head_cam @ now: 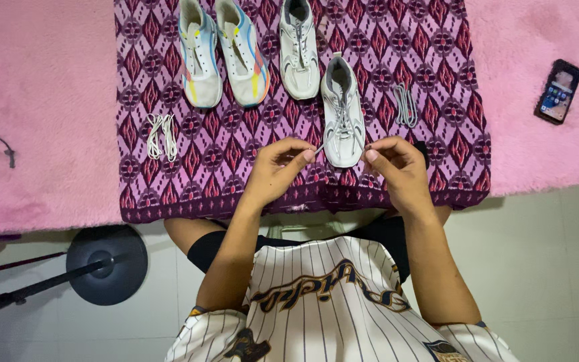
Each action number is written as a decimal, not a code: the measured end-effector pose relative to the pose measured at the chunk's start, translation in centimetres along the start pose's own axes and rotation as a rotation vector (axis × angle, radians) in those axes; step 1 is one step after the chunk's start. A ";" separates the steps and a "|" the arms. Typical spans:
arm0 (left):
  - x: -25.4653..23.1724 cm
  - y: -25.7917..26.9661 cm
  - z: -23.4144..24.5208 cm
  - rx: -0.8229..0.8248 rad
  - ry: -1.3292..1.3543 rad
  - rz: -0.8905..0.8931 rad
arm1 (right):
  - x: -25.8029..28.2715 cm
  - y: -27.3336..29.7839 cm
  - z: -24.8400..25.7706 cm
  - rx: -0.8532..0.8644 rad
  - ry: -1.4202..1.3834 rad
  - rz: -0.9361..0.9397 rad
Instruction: The person removes the laces from a white sneaker, then re-laces it by threading the laces through the eyelets and tying a knot. The person then wipes the shoe with a black cloth.
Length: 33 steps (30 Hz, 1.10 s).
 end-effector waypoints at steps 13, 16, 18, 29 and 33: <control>-0.3 -0.2 0.1 -0.004 -0.004 -0.008 | -0.4 -0.2 0.4 -0.025 -0.023 0.005; -0.2 -0.4 0.1 -0.012 -0.011 0.003 | -0.8 -0.4 0.7 -0.040 -0.002 0.006; 0.0 -0.4 0.1 -0.022 -0.020 0.009 | -1.0 -0.5 0.9 -0.055 0.029 -0.003; 10.0 -7.3 2.5 -0.164 0.007 0.073 | -2.2 -8.0 2.4 -0.068 0.435 -0.051; 15.0 -11.9 2.7 -0.256 -0.259 -0.031 | -4.6 -12.7 2.4 -0.056 0.660 -0.090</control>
Point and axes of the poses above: each hand's wrist, its own y-axis away from the middle knuckle, its own z-axis out of the back of the hand, x = y × z, the point moved 3 cm from there along -y, towards the middle knuckle, and after that the axes turned 13 degrees about y, right-handed, at the moved point
